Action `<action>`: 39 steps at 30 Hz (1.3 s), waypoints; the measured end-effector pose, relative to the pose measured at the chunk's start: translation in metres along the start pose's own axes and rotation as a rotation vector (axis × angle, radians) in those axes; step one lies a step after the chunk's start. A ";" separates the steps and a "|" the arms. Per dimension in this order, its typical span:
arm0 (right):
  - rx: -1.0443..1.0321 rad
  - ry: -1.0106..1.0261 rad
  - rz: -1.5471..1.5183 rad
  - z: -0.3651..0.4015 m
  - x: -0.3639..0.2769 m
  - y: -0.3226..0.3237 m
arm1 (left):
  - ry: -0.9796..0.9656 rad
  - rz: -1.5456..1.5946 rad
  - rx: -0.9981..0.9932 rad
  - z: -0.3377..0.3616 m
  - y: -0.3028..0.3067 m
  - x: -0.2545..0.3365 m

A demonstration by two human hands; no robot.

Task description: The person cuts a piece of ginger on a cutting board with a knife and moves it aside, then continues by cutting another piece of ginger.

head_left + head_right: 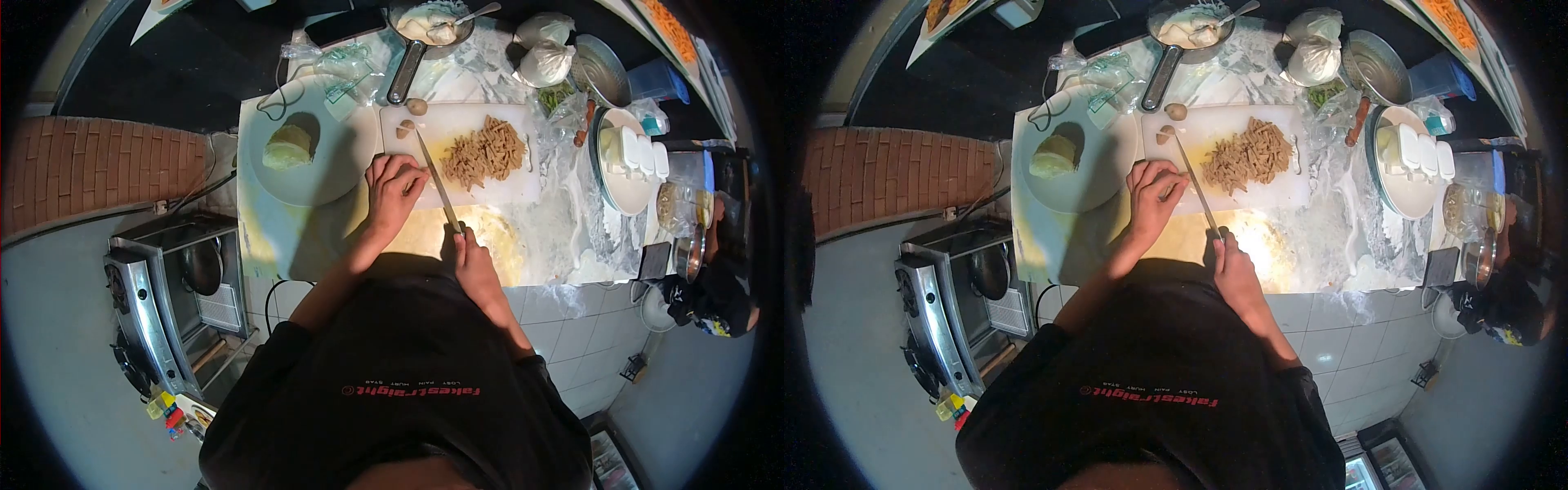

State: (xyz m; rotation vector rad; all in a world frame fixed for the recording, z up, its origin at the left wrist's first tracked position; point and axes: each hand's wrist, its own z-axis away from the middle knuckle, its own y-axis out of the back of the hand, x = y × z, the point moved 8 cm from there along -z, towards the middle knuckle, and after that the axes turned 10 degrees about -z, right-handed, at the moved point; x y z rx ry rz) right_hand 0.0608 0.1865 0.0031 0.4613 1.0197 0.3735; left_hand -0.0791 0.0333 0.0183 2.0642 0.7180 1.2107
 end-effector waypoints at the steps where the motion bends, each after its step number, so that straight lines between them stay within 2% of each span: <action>1: -0.012 0.006 -0.004 -0.002 0.001 0.001 | 0.002 0.011 -0.013 0.000 -0.001 -0.001; 8: 0.061 0.096 0.097 -0.014 -0.006 -0.001 | -0.006 0.017 -0.024 -0.002 -0.001 0.001; 11: 0.093 0.021 0.275 -0.008 -0.014 0.001 | -0.006 0.005 -0.012 -0.001 -0.001 0.001; 15: 0.102 0.019 0.287 0.001 -0.008 0.009 | -0.012 0.026 -0.014 0.000 -0.001 -0.001; 18: 0.090 0.033 0.214 0.002 0.000 0.011 | -0.025 0.015 -0.004 -0.001 0.000 0.002; 20: 0.071 0.035 0.054 0.002 0.003 0.010 | -0.028 0.005 0.009 -0.002 0.001 0.002; 39: 0.014 0.000 0.020 0.003 -0.007 -0.002 | -0.017 0.016 0.008 -0.002 0.001 0.002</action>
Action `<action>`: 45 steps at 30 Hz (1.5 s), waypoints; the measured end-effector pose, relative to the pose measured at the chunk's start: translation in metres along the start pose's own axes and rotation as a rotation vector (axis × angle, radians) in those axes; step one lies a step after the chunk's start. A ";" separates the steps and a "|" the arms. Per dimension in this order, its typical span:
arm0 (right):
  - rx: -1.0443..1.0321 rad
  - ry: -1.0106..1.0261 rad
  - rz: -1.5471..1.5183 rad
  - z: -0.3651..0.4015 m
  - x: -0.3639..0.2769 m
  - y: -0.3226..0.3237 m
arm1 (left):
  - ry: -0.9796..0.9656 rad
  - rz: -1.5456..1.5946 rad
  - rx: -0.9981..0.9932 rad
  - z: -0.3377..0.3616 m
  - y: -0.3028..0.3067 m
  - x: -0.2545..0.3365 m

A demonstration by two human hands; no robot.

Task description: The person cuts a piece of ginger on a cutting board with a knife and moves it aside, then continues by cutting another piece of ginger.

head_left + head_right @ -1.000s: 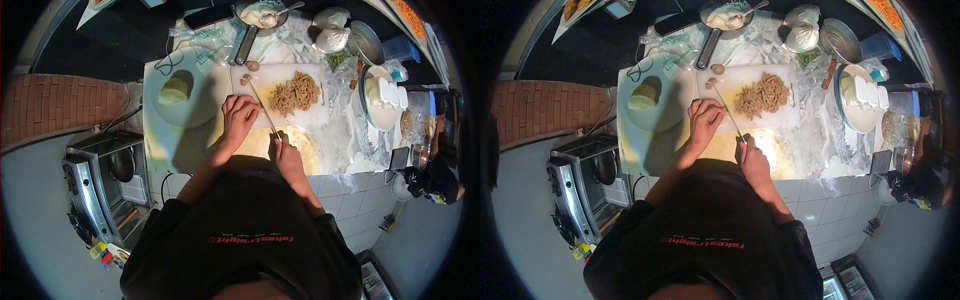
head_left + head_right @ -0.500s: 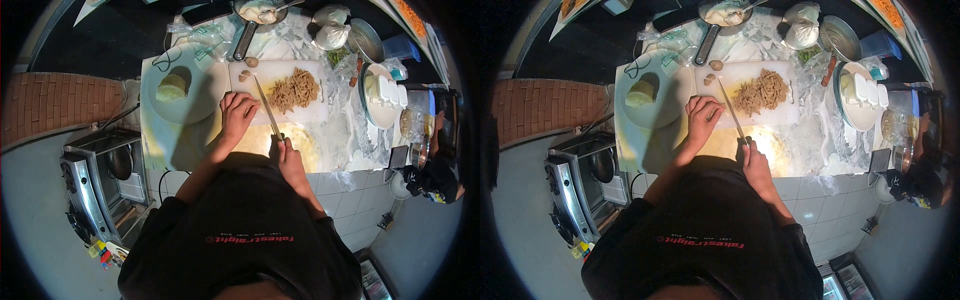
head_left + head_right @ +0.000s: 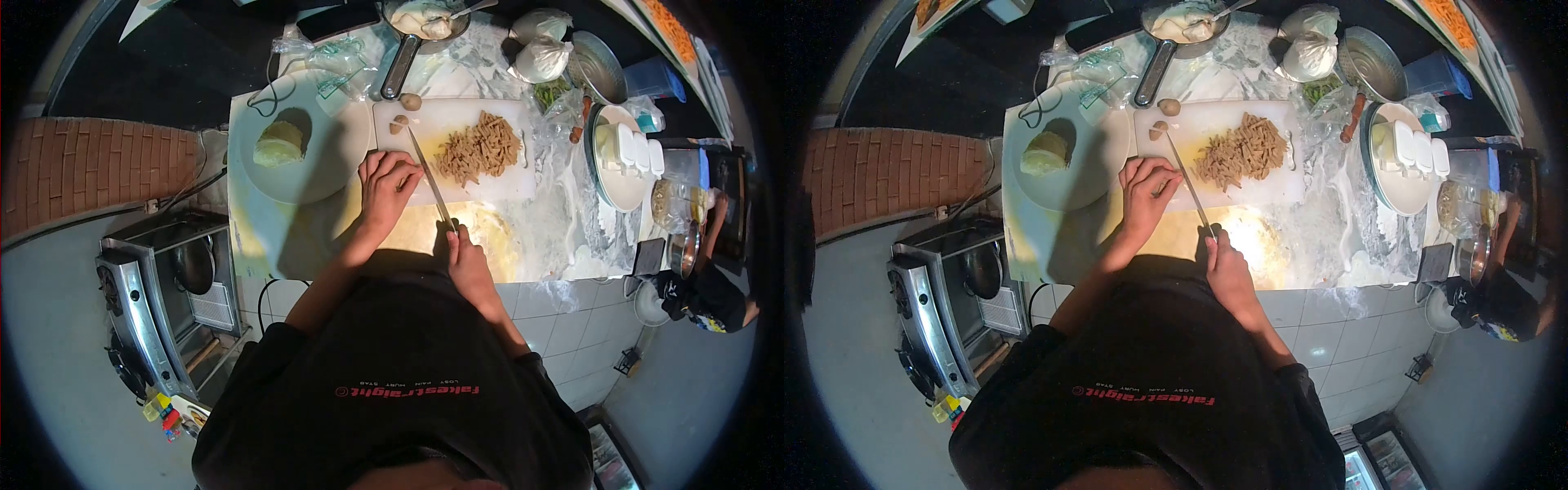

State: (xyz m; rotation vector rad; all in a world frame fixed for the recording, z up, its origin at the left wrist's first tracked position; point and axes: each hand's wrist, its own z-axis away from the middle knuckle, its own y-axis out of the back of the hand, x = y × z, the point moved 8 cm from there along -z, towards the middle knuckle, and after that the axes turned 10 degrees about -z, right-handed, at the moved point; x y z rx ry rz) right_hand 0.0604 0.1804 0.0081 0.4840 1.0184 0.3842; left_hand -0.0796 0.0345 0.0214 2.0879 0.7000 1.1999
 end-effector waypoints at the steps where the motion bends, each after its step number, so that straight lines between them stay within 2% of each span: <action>1: 0.005 0.010 0.017 -0.002 0.002 -0.003 | 0.002 0.003 0.000 0.000 0.000 0.000; 11: 0.052 -0.028 0.248 -0.002 -0.003 0.005 | 0.013 0.006 0.008 -0.001 0.001 0.001; 18: 0.055 0.042 0.035 0.005 0.006 0.008 | 0.041 -0.013 0.009 -0.002 0.000 0.001; 37: -0.029 -0.059 0.020 0.004 0.007 0.006 | 0.040 0.017 0.025 0.003 -0.001 -0.002; 45: -0.042 0.001 -0.072 0.000 0.007 0.006 | 0.048 0.032 0.001 -0.001 0.000 -0.002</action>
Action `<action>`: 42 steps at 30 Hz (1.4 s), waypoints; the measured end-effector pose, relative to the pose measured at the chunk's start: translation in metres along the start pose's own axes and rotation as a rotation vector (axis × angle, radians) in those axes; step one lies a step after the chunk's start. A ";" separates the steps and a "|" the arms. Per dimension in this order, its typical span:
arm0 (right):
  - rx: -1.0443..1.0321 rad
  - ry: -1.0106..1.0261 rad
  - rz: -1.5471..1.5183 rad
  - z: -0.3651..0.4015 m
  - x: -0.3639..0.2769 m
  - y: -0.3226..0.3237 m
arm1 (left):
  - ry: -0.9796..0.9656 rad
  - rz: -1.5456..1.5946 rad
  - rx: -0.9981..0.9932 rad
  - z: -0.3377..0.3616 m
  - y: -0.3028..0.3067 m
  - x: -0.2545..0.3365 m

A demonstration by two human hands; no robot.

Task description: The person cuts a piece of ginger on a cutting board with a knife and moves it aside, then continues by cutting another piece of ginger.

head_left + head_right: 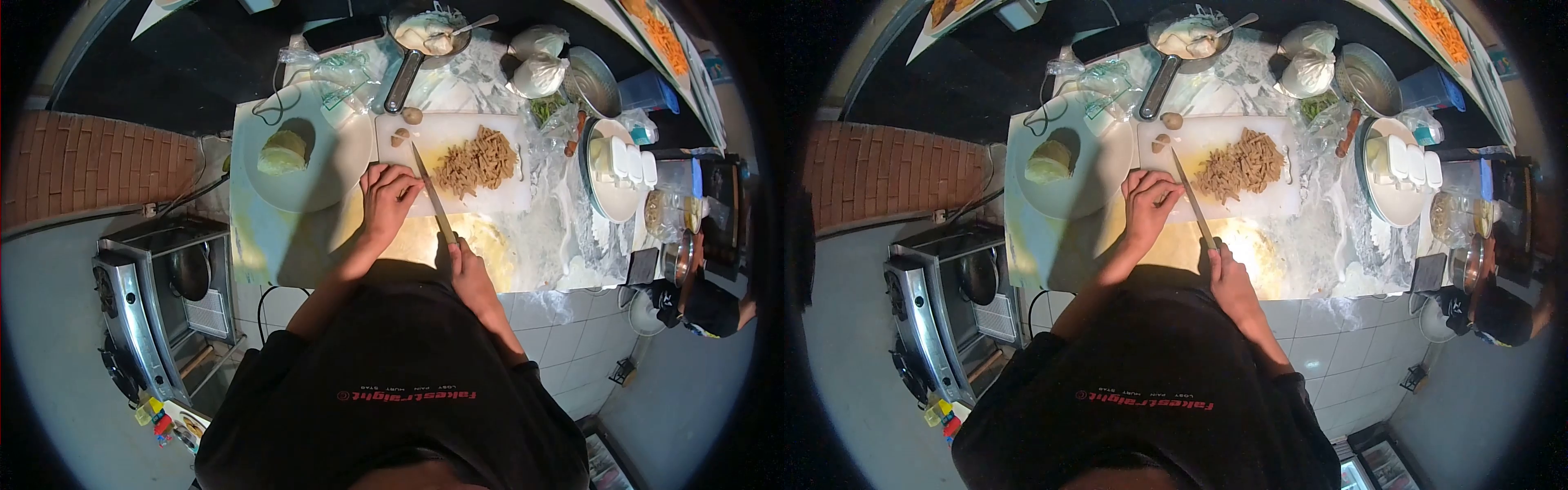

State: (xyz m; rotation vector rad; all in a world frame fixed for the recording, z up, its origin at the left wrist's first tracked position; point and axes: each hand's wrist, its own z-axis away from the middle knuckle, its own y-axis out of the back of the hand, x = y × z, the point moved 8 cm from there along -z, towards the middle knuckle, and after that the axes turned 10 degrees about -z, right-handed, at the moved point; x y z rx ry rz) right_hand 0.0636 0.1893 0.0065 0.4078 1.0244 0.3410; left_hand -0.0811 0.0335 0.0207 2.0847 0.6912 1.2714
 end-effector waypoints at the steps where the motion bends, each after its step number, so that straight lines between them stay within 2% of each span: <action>1: -0.003 0.000 0.001 -0.002 0.004 -0.001 | 0.005 0.000 -0.010 0.000 -0.001 -0.001; 4: 0.024 0.095 -0.049 -0.008 -0.004 0.004 | 0.003 0.001 -0.019 0.000 -0.002 -0.001; 9: 0.080 -0.045 0.312 -0.008 -0.013 0.002 | -0.017 -0.018 -0.010 0.001 0.000 0.002; 13: 0.111 -0.043 0.361 -0.001 -0.005 0.008 | -0.039 -0.077 -0.011 -0.002 0.001 0.008; 15: 0.101 0.047 0.023 -0.002 0.001 0.011 | -0.067 -0.105 -0.015 -0.005 0.003 0.012; 18: 0.099 0.028 -0.094 0.002 -0.002 0.016 | -0.138 -0.073 -0.093 -0.011 -0.003 0.017; 24: 0.057 -0.050 -0.128 0.007 -0.001 0.012 | -0.078 0.088 -0.128 -0.010 0.000 0.005; 26: 0.046 0.004 -0.116 0.008 0.005 0.008 | -0.015 0.205 -0.070 -0.008 0.013 -0.001; 28: 0.035 0.059 -0.107 0.007 0.005 0.009 | -0.048 0.086 -0.050 -0.002 0.016 -0.008; 31: -0.004 0.020 -0.049 0.007 0.012 0.018 | -0.052 -0.057 -0.023 0.005 0.024 -0.006; 33: -0.023 -0.039 -0.141 0.008 0.017 0.036 | -0.079 -0.128 -0.154 0.007 0.020 0.005; 36: -0.018 0.105 -0.216 0.013 0.028 0.068 | -0.034 -0.223 -0.050 0.015 0.008 0.001; 37: -0.151 0.051 -0.219 0.012 0.026 0.077 | 0.009 -0.191 -0.057 0.013 0.008 0.005; 42: -0.198 0.140 -0.218 0.001 0.051 0.095 | 0.038 -0.221 -0.027 0.009 -0.004 -0.001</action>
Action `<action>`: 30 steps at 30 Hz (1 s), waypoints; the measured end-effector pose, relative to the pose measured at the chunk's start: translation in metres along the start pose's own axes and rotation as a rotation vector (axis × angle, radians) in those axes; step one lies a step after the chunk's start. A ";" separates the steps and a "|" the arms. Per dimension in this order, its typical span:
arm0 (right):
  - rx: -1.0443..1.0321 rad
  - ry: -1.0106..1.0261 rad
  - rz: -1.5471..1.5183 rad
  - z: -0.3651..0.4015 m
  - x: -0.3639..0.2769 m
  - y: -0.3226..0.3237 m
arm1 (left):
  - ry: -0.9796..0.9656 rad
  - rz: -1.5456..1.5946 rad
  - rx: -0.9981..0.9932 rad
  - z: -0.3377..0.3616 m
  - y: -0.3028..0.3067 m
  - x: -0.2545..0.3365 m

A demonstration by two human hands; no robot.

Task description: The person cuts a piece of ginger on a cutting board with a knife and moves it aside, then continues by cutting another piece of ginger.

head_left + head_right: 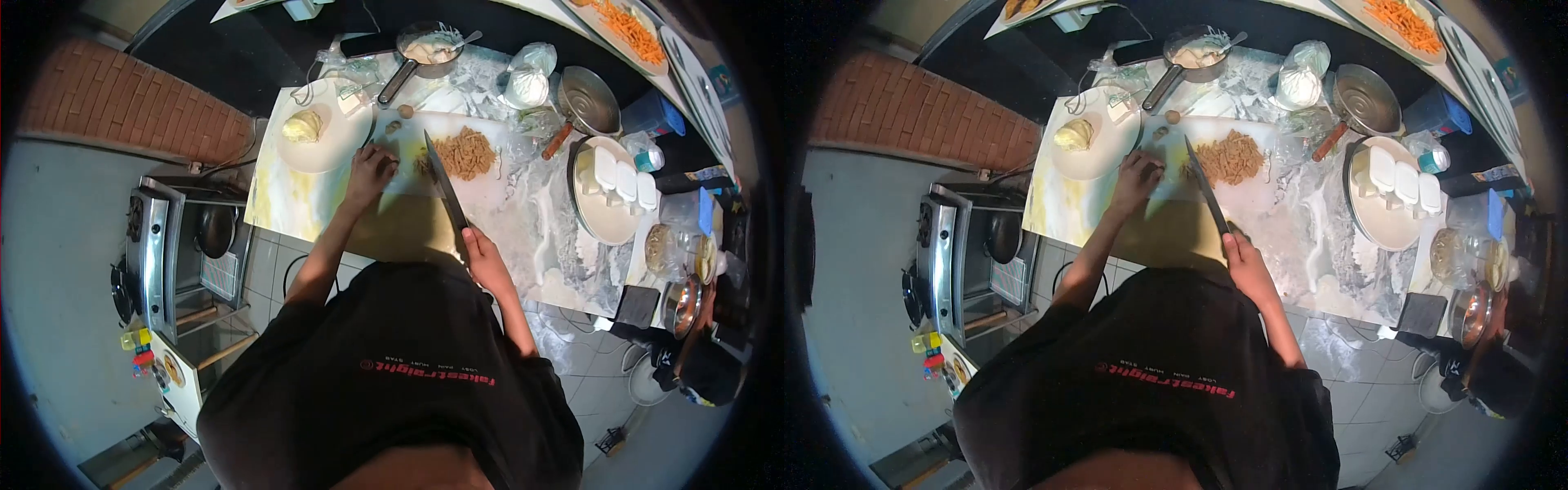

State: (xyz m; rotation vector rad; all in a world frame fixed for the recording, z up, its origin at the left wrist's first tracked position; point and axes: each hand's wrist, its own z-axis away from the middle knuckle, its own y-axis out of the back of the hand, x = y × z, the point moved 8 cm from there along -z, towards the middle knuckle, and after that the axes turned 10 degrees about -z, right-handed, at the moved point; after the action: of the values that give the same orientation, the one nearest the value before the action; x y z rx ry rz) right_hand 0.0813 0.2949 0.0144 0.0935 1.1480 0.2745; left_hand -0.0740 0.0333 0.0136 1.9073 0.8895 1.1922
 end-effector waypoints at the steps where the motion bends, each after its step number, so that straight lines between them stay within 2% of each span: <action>1: -0.010 -0.003 -0.017 -0.005 -0.001 -0.001 | 0.005 -0.014 -0.021 -0.002 0.000 -0.002; 6: -0.010 0.067 0.038 -0.013 -0.028 -0.033 | -0.054 0.021 -0.016 -0.008 0.003 -0.007; 9: 0.109 0.096 0.102 -0.014 -0.038 -0.051 | -0.044 -0.110 -0.059 -0.016 0.024 0.013; 12: 0.109 0.045 0.203 -0.019 -0.042 -0.066 | -0.111 -0.068 -0.104 -0.002 0.019 0.012; 15: 0.105 0.005 0.249 -0.019 -0.048 -0.074 | -0.177 -0.110 -0.006 -0.001 0.015 0.006; 17: 0.121 -0.017 0.305 -0.021 -0.049 -0.074 | -0.228 0.024 -0.024 -0.001 0.014 0.005; 23: 0.186 0.010 0.372 -0.024 -0.040 -0.070 | -0.146 0.050 0.081 0.003 0.026 0.004; 28: 0.173 0.004 0.239 -0.021 -0.040 -0.071 | -0.076 0.102 0.079 0.008 0.025 0.004; 30: 0.183 0.044 0.209 -0.021 -0.037 -0.071 | -0.040 0.010 0.078 0.008 0.021 0.004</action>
State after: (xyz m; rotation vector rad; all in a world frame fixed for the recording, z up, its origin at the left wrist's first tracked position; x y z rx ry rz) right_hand 0.0599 0.2151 0.0239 0.3722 1.2074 0.3572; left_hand -0.0613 0.0238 0.0302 1.9928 0.9186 1.1356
